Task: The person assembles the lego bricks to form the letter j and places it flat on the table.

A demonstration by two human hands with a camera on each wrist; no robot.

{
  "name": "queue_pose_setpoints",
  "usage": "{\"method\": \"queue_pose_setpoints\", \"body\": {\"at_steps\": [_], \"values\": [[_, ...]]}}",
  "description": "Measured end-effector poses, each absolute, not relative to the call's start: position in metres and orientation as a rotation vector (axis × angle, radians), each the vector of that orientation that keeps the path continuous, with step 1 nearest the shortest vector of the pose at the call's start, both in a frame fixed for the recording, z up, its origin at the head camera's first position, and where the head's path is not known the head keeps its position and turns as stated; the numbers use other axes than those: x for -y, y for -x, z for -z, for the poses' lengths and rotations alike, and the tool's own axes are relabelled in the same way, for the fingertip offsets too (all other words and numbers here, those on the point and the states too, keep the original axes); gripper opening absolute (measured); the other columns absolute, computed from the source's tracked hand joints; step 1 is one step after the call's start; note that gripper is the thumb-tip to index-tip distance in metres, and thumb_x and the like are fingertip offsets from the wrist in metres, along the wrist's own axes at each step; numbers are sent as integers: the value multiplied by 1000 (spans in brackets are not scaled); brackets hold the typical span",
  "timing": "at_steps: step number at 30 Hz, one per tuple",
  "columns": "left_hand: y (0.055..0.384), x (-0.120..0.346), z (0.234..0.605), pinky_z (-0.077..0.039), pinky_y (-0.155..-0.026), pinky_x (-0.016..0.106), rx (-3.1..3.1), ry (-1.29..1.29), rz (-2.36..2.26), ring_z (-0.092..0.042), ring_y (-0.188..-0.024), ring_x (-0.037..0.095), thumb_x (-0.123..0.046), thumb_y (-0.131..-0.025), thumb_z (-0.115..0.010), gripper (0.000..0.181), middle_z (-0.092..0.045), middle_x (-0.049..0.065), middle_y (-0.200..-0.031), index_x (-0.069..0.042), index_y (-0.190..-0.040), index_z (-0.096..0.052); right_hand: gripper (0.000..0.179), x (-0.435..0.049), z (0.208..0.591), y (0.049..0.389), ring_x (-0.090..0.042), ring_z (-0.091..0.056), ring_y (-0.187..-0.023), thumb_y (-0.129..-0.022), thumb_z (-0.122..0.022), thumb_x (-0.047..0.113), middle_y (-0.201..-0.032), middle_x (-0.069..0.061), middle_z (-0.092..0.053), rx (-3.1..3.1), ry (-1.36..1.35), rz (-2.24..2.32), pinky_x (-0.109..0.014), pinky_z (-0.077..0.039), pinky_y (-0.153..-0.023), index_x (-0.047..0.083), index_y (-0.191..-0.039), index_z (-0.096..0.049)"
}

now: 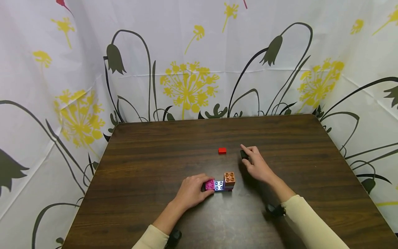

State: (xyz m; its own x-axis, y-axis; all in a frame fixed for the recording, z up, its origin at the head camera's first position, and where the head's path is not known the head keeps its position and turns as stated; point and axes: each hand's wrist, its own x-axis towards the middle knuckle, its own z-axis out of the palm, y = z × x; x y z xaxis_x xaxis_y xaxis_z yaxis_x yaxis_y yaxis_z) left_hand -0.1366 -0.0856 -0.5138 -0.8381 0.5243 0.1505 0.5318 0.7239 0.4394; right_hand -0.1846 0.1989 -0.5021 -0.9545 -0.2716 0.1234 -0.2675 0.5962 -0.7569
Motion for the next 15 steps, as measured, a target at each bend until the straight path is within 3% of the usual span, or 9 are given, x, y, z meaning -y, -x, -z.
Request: {"method": "queue_pose_setpoints", "body": {"at_steps": [8,15], "values": [[136,86,513,-51,-75,35,2918,878,745,-63,-86,10,-37,-84,-78,36,-69,-7,-98,-19,-115,-73,58,-191,486,172,-27,-60,-106,-91,-71,11,-123,-13,-59,-2795,544,1385,-40,-54,-77,8,-144,-47],[136,86,511,-50,-75,33,2956,868,766,-61,-84,8,-38,-84,-78,38,-68,-7,-98,-19,-116,-73,46,-181,467,160,-23,-63,-101,-85,-77,11,-117,-8,-66,-2761,601,1472,-33,-55,-75,5,-128,-62]]}}
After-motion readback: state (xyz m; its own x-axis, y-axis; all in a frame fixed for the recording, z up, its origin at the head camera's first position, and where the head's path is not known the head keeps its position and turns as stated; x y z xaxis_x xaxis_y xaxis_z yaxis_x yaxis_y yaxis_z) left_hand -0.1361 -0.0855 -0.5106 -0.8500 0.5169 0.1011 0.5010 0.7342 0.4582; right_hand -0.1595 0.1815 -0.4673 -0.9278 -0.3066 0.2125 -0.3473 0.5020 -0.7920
